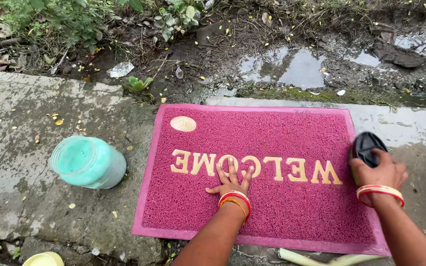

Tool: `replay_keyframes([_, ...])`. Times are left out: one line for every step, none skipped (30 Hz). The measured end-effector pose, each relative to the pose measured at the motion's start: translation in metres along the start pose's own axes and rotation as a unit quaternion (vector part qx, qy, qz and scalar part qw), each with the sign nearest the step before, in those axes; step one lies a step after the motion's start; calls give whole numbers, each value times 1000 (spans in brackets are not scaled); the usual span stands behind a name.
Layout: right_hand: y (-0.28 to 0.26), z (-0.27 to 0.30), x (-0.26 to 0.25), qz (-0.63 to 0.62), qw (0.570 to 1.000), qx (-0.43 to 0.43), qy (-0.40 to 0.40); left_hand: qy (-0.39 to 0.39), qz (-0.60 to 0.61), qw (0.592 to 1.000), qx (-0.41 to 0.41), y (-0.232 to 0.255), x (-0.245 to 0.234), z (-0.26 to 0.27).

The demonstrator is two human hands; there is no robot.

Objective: Cleaning a pink welcome doormat using a scrub brush and water in an outdoor setting.

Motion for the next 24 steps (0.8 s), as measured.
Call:
replay_keyframes([-9,17,7,1,1000,0,1,1,1,1000,1,1,0,-2])
replay_keyframes([-20,32,14,13,1000,-10,2,0,13,1000,-3,0,-1,-4])
replay_keyframes([-30,47,21,25,1000,-19,2,-1,25,1000,-8,0,-1,-5])
replay_keyframes([-56,69,21,23,1000,-18,2,-1,24,1000,-8,-1,-3,-1])
replay_keyframes([-94,92,27,5,994,-102,-45,-1,22,1000,-4,-2,-4,2])
replay_keyframes([-131,119,34,-15,978,-183,-94,-1,20,1000,1,-3,-5,6])
replay_keyframes([-132,119,28,-17,979,-182,-94,-2,17,1000,0,-7,-15,21])
replay_keyframes([-139,124,23,-21,963,-241,-120,-18,6,1000,6,-8,-22,37])
replay_keyframes([-147,129,18,-24,943,-298,-145,-34,-5,999,13,-9,-30,53])
replay_keyframes([-111,109,17,-24,943,-298,-143,-33,-5,999,13,-8,-26,45])
replay_keyframes([-65,82,11,-13,971,-219,-91,-41,-12,999,20,-7,-21,37])
replay_keyframes([-18,58,4,-2,990,-139,-40,-51,-17,998,27,-6,-15,29])
replay_keyframes([-11,56,2,-1,989,-139,-39,-50,-16,998,27,-1,11,-6])
replay_keyframes([9,54,-4,-1,997,-70,-24,3,-13,1000,16,5,31,-39])
replay_keyframes([30,54,-11,0,1000,-1,-8,57,-9,998,6,13,51,-70])
replay_keyframes([14,70,-1,1,1000,-1,-5,59,-8,998,7,12,42,-64])
replay_keyframes([-3,87,7,4,1000,-19,8,65,-6,998,1,10,32,-56])
replay_keyframes([-21,108,17,6,999,-36,20,70,-6,998,-5,6,26,-47])
replay_keyframes([-47,128,16,6,999,-36,20,70,-6,998,-5,0,1,-15])
replay_keyframes([-80,150,18,-8,997,-83,5,12,1,1000,6,-6,-15,16])
replay_keyframes([-113,172,20,-22,991,-129,-11,-47,8,999,17,-12,-31,49])
replay_keyframes([-111,176,17,-24,992,-127,-12,-49,6,999,17,-12,-22,45])
replay_keyframes([-116,180,17,-47,984,-171,-36,-37,-2,999,26,-11,-16,41])
replay_keyframes([-121,182,15,-68,973,-215,-57,-23,-7,999,37,-9,-13,36])
Point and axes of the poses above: each hand's wrist, its own z-axis away from the middle knuckle, its own x-axis out of the palm, y = z × x, the point moved 7 cm from there along -z, towards the middle knuckle, and after that the axes turned 3 degrees about -x, right-handed, at the moved point
